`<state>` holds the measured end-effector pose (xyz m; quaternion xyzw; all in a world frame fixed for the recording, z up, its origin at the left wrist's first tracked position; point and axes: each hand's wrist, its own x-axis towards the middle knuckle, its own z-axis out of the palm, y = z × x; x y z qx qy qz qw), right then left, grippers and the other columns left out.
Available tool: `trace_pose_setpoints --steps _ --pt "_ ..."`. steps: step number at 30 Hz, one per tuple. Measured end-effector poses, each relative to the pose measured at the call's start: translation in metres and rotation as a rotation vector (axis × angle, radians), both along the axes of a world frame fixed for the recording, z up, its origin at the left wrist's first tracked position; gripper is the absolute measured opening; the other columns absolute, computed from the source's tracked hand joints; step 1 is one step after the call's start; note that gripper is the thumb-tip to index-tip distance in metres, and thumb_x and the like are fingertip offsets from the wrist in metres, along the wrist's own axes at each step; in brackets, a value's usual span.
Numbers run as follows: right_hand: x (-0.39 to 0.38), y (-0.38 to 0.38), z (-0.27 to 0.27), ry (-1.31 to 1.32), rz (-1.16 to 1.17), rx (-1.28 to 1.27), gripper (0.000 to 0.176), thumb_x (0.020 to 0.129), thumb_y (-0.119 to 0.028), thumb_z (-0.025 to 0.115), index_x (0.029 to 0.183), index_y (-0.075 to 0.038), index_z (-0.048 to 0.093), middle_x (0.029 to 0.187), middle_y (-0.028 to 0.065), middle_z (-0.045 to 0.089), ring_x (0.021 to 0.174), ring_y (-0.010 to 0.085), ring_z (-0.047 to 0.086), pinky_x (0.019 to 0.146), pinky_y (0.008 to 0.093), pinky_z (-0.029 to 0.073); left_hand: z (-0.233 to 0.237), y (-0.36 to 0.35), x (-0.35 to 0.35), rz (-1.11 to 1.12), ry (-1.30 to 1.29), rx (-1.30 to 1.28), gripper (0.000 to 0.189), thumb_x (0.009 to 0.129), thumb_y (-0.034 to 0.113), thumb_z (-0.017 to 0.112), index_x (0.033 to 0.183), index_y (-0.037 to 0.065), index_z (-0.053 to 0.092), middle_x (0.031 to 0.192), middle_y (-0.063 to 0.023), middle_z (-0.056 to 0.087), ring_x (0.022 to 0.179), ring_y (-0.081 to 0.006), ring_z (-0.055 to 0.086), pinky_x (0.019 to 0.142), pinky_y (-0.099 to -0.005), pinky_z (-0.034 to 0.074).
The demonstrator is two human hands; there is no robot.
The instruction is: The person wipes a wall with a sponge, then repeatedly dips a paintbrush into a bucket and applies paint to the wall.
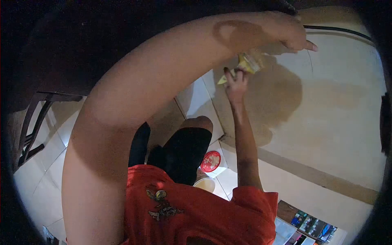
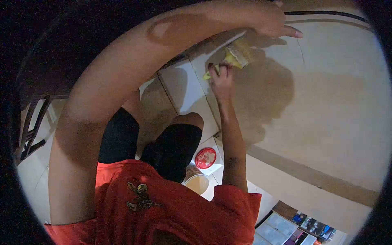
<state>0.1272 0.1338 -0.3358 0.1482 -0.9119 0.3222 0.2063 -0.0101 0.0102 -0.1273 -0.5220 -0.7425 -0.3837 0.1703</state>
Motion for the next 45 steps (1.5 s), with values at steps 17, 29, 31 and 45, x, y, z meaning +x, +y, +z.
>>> trace_pose_setpoints --steps 17,29,31,45 --pt "0.031 0.014 -0.151 -0.052 0.247 0.685 0.023 0.073 -0.01 0.058 0.095 -0.009 0.055 0.095 0.013 0.05 0.092 0.034 0.052 0.075 0.0453 0.048 0.012 -0.011 0.027 0.209 0.168 -0.43 0.047 0.08 0.012 0.047 0.126 0.0 0.045 0.083 -0.0256 0.062 0.074 -0.0359 0.061 0.075 -0.0468 0.047" --pt "0.002 0.03 0.012 0.139 -0.157 0.124 0.021 0.075 -0.003 0.061 0.097 -0.006 0.061 0.095 0.016 0.058 0.083 0.0309 0.059 0.068 0.0384 0.049 0.015 -0.03 0.049 0.217 0.247 -0.582 0.05 0.086 0.013 0.048 0.133 0.003 0.037 0.078 -0.0217 0.062 0.078 -0.0349 0.061 0.077 -0.0405 0.049" --pt "0.009 0.019 0.06 0.311 -0.158 0.134 0.018 0.075 -0.002 0.063 0.093 -0.003 0.061 0.091 0.0167 0.059 0.08 0.0308 0.06 0.068 0.0369 0.05 0.024 -0.029 0.067 0.315 0.485 -0.505 0.051 0.087 0.016 0.049 0.135 0.004 0.034 0.079 -0.0219 0.062 0.08 -0.035 0.061 0.077 -0.0398 0.049" --pt "0.059 0.047 0.03 0.28 -0.166 0.077 0.022 0.081 -0.006 0.063 0.103 -0.004 0.06 0.112 0.0189 0.055 0.101 0.03 0.056 0.078 0.0392 0.051 0.017 -0.026 0.058 0.304 -0.044 -0.27 0.07 0.092 0.052 0.033 0.076 -0.01 0.063 0.077 -0.0258 0.062 0.078 -0.035 0.062 0.078 -0.0436 0.047"
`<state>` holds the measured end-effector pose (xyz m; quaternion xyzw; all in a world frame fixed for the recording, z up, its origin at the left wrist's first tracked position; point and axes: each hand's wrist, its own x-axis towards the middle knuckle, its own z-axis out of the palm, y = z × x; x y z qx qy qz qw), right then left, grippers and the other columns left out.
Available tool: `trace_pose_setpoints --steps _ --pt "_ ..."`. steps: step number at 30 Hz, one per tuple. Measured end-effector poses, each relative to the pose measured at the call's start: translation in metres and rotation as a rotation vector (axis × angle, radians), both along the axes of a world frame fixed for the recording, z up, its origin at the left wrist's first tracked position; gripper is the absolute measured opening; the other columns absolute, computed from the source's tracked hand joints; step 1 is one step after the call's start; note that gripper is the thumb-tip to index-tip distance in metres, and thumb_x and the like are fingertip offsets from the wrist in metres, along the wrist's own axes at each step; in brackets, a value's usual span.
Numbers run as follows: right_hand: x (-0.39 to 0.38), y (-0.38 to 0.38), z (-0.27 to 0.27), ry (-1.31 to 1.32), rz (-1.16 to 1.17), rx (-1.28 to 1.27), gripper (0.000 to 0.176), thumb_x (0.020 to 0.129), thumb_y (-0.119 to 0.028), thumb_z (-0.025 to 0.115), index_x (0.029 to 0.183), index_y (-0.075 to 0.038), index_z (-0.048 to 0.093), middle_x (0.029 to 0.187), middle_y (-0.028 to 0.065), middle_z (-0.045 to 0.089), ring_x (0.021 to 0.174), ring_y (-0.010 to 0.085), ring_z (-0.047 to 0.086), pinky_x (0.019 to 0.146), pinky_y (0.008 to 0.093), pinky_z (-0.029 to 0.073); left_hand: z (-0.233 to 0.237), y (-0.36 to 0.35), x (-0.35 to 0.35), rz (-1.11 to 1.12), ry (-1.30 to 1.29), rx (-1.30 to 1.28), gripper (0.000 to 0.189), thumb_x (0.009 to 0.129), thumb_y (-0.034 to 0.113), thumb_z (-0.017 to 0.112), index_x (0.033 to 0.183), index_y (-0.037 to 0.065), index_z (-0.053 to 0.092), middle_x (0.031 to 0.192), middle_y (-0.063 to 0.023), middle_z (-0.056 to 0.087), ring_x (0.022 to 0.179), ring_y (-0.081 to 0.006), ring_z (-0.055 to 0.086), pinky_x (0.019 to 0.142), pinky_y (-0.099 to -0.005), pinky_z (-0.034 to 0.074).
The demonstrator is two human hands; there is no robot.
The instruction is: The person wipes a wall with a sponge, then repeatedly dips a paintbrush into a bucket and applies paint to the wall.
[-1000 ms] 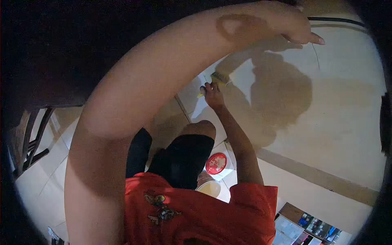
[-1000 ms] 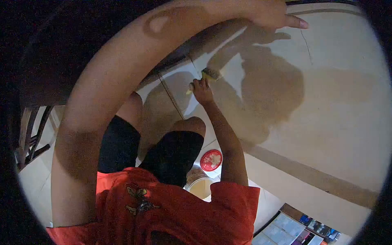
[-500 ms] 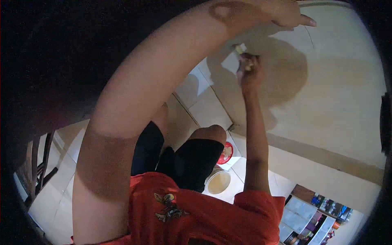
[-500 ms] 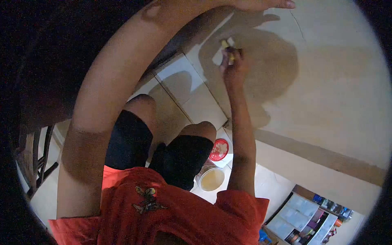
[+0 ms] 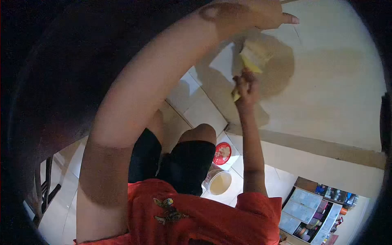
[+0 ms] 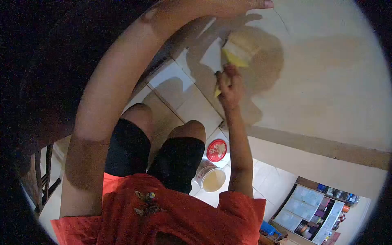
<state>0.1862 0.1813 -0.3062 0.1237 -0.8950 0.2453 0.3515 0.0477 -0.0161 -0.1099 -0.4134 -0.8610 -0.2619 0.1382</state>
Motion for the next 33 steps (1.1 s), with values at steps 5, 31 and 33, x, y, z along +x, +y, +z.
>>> trace_pose_setpoints --steps 5,31,33 --pt "0.008 0.003 -0.058 0.021 0.002 0.562 0.028 0.074 -0.007 0.065 0.101 -0.016 0.06 0.112 0.0173 0.057 0.103 0.0333 0.055 0.077 0.038 0.051 0.001 -0.013 0.009 -0.086 -0.237 0.183 0.071 0.093 0.051 0.032 0.075 -0.011 0.062 0.076 -0.0254 0.062 0.078 -0.0347 0.062 0.078 -0.0429 0.047" --pt "-0.03 -0.031 0.102 0.175 0.001 0.167 0.021 0.071 0.002 0.066 0.09 -0.004 0.061 0.092 0.0126 0.062 0.081 0.0289 0.063 0.066 0.0334 0.052 -0.015 0.014 -0.016 -0.07 0.593 -0.414 0.045 0.093 0.016 0.035 0.136 0.004 0.032 0.08 -0.0212 0.062 0.075 -0.032 0.061 0.087 -0.0462 0.041" --pt "-0.017 -0.039 0.141 0.348 0.016 0.104 0.019 0.072 0.005 0.064 0.088 -0.003 0.062 0.094 0.0119 0.064 0.084 0.026 0.064 0.075 0.0338 0.051 -0.004 0.008 -0.017 -0.145 0.391 -0.329 0.043 0.095 0.017 0.03 0.137 0.004 0.029 0.086 -0.0214 0.062 0.084 -0.0327 0.061 0.097 -0.0459 0.034"
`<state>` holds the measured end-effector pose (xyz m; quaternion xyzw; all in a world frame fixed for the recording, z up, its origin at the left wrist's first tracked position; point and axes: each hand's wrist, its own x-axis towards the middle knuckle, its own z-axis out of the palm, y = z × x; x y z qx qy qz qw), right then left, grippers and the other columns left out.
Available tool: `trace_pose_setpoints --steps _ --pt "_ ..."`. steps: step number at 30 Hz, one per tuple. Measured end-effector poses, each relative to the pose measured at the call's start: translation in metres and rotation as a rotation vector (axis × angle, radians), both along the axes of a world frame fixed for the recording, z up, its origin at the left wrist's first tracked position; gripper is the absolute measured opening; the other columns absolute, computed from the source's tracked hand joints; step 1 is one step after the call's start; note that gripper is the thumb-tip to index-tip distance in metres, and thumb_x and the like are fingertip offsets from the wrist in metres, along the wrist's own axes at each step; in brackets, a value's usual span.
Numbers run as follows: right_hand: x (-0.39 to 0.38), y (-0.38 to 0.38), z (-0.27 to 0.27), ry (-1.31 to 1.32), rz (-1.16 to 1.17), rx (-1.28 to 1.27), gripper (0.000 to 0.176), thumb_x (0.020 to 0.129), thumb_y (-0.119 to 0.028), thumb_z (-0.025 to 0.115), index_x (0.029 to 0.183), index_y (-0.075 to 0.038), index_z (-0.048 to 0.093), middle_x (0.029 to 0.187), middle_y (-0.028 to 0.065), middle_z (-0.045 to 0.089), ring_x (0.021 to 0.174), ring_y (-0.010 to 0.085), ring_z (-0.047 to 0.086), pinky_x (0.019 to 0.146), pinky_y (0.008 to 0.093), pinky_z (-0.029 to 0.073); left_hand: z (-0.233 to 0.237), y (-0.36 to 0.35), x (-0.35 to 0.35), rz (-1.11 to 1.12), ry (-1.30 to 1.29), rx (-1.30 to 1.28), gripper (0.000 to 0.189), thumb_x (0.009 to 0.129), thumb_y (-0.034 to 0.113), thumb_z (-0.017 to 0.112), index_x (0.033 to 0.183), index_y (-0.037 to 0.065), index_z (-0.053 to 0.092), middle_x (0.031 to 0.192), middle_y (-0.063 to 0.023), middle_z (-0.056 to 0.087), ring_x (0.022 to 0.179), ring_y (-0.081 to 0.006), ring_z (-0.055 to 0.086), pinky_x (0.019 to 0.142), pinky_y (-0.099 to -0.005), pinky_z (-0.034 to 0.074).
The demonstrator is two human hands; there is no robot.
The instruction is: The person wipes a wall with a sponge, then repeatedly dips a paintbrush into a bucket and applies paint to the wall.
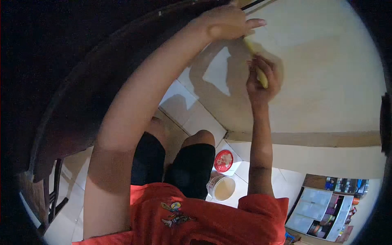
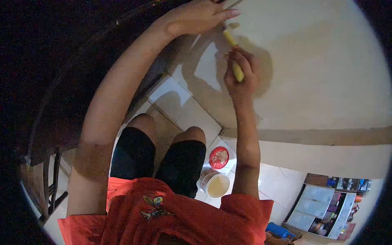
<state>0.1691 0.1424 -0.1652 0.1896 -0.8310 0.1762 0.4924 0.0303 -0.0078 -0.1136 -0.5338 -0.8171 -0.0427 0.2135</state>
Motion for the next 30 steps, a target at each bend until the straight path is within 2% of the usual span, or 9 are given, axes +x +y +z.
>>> trace_pose_setpoints --steps 3,6,10,12,19,21,23,25,30 --pt "0.005 -0.003 0.038 0.253 0.055 0.151 0.02 0.071 0.007 0.063 0.088 -0.004 0.064 0.096 0.0133 0.063 0.089 0.0283 0.063 0.078 0.0364 0.051 0.008 0.004 -0.002 -0.043 -0.507 0.27 0.044 0.098 0.025 0.027 0.136 0.003 0.029 0.096 -0.0213 0.062 0.097 -0.0344 0.058 0.104 -0.0434 0.028" --pt "-0.003 0.003 0.045 0.145 -0.044 0.343 0.023 0.07 0.006 0.065 0.091 -0.004 0.064 0.098 0.0137 0.063 0.091 0.0293 0.062 0.079 0.0373 0.051 -0.026 0.022 -0.032 -0.08 -0.405 0.254 0.049 0.098 0.034 0.026 0.134 0.002 0.033 0.109 -0.0222 0.058 0.11 -0.0339 0.051 0.109 -0.0397 0.019" --pt "-0.016 0.02 -0.032 0.018 -0.172 0.401 0.029 0.069 -0.003 0.065 0.097 -0.01 0.064 0.104 0.0156 0.06 0.098 0.035 0.058 0.085 0.0421 0.049 0.006 0.007 0.008 0.135 -0.747 0.369 0.055 0.095 0.043 0.028 0.138 0.007 0.031 0.133 -0.0175 0.044 0.128 -0.0293 0.034 0.111 -0.044 0.009" --pt "-0.014 0.021 -0.068 -0.062 -0.083 0.411 0.034 0.068 -0.005 0.066 0.101 -0.013 0.06 0.104 0.0152 0.059 0.101 0.0367 0.056 0.085 0.0432 0.049 -0.018 0.02 -0.003 0.025 -0.38 0.726 0.052 0.093 0.046 0.034 0.127 0.009 0.047 0.105 -0.0215 0.059 0.108 -0.0391 0.049 0.091 -0.0471 0.04" --pt "0.004 0.021 -0.164 -0.354 -0.075 0.514 0.034 0.067 -0.008 0.064 0.099 -0.013 0.057 0.11 0.0144 0.052 0.11 0.0381 0.049 0.083 0.0418 0.05 -0.008 0.0 0.021 0.109 -0.42 0.374 0.055 0.09 0.043 0.046 0.128 0.004 0.042 0.117 -0.03 0.048 0.107 -0.0405 0.049 0.093 -0.0425 0.042" --pt "0.013 0.022 -0.183 -0.549 -0.084 0.503 0.035 0.064 -0.008 0.065 0.098 -0.012 0.057 0.109 0.0141 0.052 0.108 0.0373 0.05 0.085 0.0411 0.049 -0.028 -0.003 0.033 0.048 -0.242 0.795 0.05 0.088 0.036 0.05 0.134 0.018 0.038 0.114 -0.0158 0.052 0.098 -0.0284 0.056 0.093 -0.0385 0.04" --pt "0.019 0.021 -0.195 -0.56 -0.03 0.399 0.038 0.06 -0.005 0.066 0.096 -0.012 0.058 0.107 0.0142 0.053 0.105 0.0357 0.052 0.082 0.0405 0.049 -0.057 -0.005 0.058 -0.202 -0.811 0.998 0.051 0.089 0.036 0.052 0.132 0.014 0.039 0.129 -0.0082 0.043 0.105 -0.0223 0.053 0.094 -0.0363 0.04" --pt "0.03 0.017 -0.193 -0.61 0.021 0.132 0.036 0.058 -0.002 0.066 0.093 -0.01 0.059 0.102 0.0131 0.056 0.099 0.0327 0.055 0.08 0.0412 0.049 -0.108 -0.004 0.074 -0.697 -1.943 1.178 0.087 0.072 0.071 0.046 0.135 0.012 0.034 0.131 -0.0048 0.043 0.11 -0.0169 0.048 0.094 -0.0352 0.039" --pt "0.048 0.034 -0.185 -0.405 0.061 -0.012 0.032 0.057 0.007 0.062 0.087 -0.004 0.059 0.098 0.0142 0.06 0.092 0.0292 0.06 0.077 0.0366 0.049 -0.173 -0.028 0.104 -0.796 -2.197 1.192 0.116 0.054 0.084 0.042 0.139 0.007 0.025 0.135 -0.0021 0.037 0.109 -0.0136 0.045 0.093 -0.0337 0.038"
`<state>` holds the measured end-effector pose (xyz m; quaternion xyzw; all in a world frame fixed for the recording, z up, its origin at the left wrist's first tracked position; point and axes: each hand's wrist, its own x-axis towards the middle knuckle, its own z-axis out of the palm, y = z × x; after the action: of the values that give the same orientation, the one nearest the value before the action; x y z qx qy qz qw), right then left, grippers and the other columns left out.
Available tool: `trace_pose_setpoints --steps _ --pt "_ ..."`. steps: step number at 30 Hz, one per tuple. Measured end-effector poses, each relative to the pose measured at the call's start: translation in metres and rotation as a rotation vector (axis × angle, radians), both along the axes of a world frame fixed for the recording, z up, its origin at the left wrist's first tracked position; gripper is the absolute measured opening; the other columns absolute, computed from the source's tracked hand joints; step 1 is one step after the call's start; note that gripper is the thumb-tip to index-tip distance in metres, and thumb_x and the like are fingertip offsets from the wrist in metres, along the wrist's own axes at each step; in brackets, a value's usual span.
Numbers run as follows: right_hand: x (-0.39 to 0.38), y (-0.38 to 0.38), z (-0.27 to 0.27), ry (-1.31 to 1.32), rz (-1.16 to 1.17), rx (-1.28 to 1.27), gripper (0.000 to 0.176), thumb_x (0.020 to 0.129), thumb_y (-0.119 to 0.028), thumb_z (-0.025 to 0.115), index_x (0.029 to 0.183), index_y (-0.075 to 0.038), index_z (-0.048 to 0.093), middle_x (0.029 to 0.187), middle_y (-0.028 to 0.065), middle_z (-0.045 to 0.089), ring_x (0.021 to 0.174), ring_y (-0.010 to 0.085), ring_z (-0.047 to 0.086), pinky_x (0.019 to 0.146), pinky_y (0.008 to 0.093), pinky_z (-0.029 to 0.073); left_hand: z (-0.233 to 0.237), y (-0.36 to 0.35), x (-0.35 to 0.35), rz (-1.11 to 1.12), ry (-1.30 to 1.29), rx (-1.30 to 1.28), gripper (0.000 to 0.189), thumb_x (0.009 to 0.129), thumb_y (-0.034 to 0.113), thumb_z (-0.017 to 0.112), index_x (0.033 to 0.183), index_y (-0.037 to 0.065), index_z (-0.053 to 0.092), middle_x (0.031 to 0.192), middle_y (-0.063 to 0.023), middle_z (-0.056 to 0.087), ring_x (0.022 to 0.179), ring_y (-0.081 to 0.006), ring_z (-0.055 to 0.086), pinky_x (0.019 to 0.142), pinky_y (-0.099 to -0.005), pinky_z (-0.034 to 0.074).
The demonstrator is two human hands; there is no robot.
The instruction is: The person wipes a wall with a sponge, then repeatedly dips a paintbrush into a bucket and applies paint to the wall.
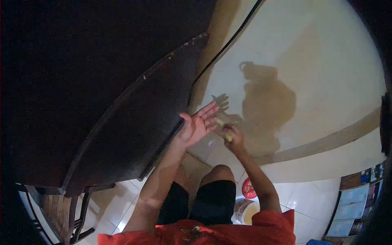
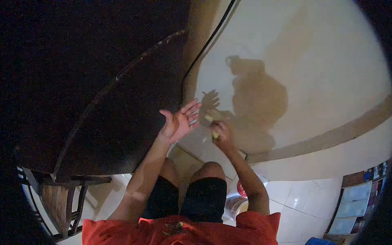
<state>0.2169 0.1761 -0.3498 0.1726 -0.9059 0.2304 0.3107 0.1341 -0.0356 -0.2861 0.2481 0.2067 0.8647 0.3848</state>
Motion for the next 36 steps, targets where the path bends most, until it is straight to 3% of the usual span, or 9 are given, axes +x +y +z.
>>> trace_pose_setpoints --steps 6,8,10,13,15,18,26,31,36 --pt "0.004 0.005 0.083 0.443 0.056 -0.067 0.024 0.069 0.0 0.068 0.091 -0.004 0.061 0.103 0.0179 0.06 0.102 0.0344 0.056 0.086 0.0446 0.047 -0.043 -0.011 -0.007 0.014 -0.05 -0.135 0.112 0.055 0.085 0.039 0.137 0.009 0.03 0.131 -0.0008 0.04 0.099 -0.0121 0.046 0.09 -0.0312 0.037" --pt "0.022 -0.012 0.129 -0.007 0.202 -1.087 0.021 0.071 0.0 0.069 0.09 -0.007 0.063 0.1 0.0178 0.062 0.101 0.0331 0.057 0.088 0.0457 0.047 -0.071 -0.013 -0.014 -0.005 -0.104 -0.182 0.108 0.057 0.084 0.04 0.134 0.009 0.035 0.126 -0.0009 0.045 0.095 -0.0123 0.047 0.088 -0.0304 0.038" --pt "0.001 0.003 0.145 0.527 -0.06 0.11 0.021 0.072 -0.005 0.068 0.092 -0.01 0.064 0.102 0.0164 0.062 0.103 0.032 0.057 0.088 0.0452 0.047 -0.125 -0.011 -0.027 0.066 -0.005 -0.563 0.087 0.07 0.075 0.047 0.125 0.009 0.046 0.113 -0.0007 0.054 0.088 -0.0126 0.05 0.084 -0.0298 0.04" --pt "-0.018 0.011 0.157 0.557 -0.171 0.392 0.023 0.071 -0.008 0.067 0.094 -0.012 0.065 0.107 0.0143 0.06 0.106 0.0315 0.055 0.089 0.0451 0.047 -0.22 0.004 -0.043 0.057 0.148 -1.107 0.056 0.084 0.055 0.05 0.114 0.008 0.053 0.097 -0.0006 0.061 0.083 -0.0137 0.054 0.078 -0.0305 0.043" --pt "-0.027 0.018 0.124 0.473 -0.249 0.532 0.03 0.069 -0.009 0.066 0.098 -0.013 0.064 0.111 0.0134 0.059 0.108 0.0315 0.054 0.09 0.0438 0.047 -0.277 0.006 -0.042 0.166 0.836 -1.57 0.046 0.084 0.045 0.055 0.111 0.007 0.052 0.106 -0.007 0.057 0.089 -0.019 0.053 0.081 -0.0351 0.042" --pt "-0.019 0.024 0.056 0.417 -0.234 0.553 0.033 0.069 -0.007 0.065 0.101 -0.014 0.062 0.112 0.0128 0.058 0.107 0.033 0.054 0.09 0.0421 0.047 -0.31 0.009 -0.022 0.625 1.516 -1.871 0.048 0.081 0.042 0.059 0.112 0.007 0.05 0.114 -0.0114 0.05 0.102 -0.0252 0.049 0.086 -0.0406 0.039" --pt "0.054 0.05 -0.111 -0.268 -0.196 0.533 0.031 0.074 -0.012 0.061 0.105 -0.014 0.058 0.116 0.0145 0.054 0.114 0.0358 0.048 0.085 0.0407 0.049 -0.348 -0.006 -0.011 0.508 1.361 -1.857 0.051 0.077 0.044 0.062 0.113 0.012 0.044 0.114 -0.0106 0.042 0.112 -0.0289 0.039 0.089 -0.045 0.034" --pt "0.075 0.049 -0.117 -0.435 -0.187 0.231 0.035 0.067 -0.004 0.065 0.101 -0.012 0.058 0.116 0.0123 0.054 0.109 0.0312 0.051 0.082 0.0402 0.049 -0.384 -0.011 -0.034 0.493 1.288 -1.566 0.047 0.07 0.035 0.071 0.105 0.011 0.05 0.109 -0.0108 0.046 0.105 -0.0301 0.046 0.085 -0.0455 0.038" --pt "0.054 0.07 -0.054 -0.214 -0.253 0.129 0.027 0.068 0.003 0.061 0.093 -0.007 0.06 0.103 0.0111 0.061 0.097 0.0295 0.059 0.081 0.0395 0.049 -0.361 0.003 -0.022 0.548 1.411 -1.79 0.047 0.07 0.033 0.072 0.106 0.01 0.05 0.109 -0.0116 0.047 0.104 -0.0313 0.046 0.084 -0.0465 0.04"
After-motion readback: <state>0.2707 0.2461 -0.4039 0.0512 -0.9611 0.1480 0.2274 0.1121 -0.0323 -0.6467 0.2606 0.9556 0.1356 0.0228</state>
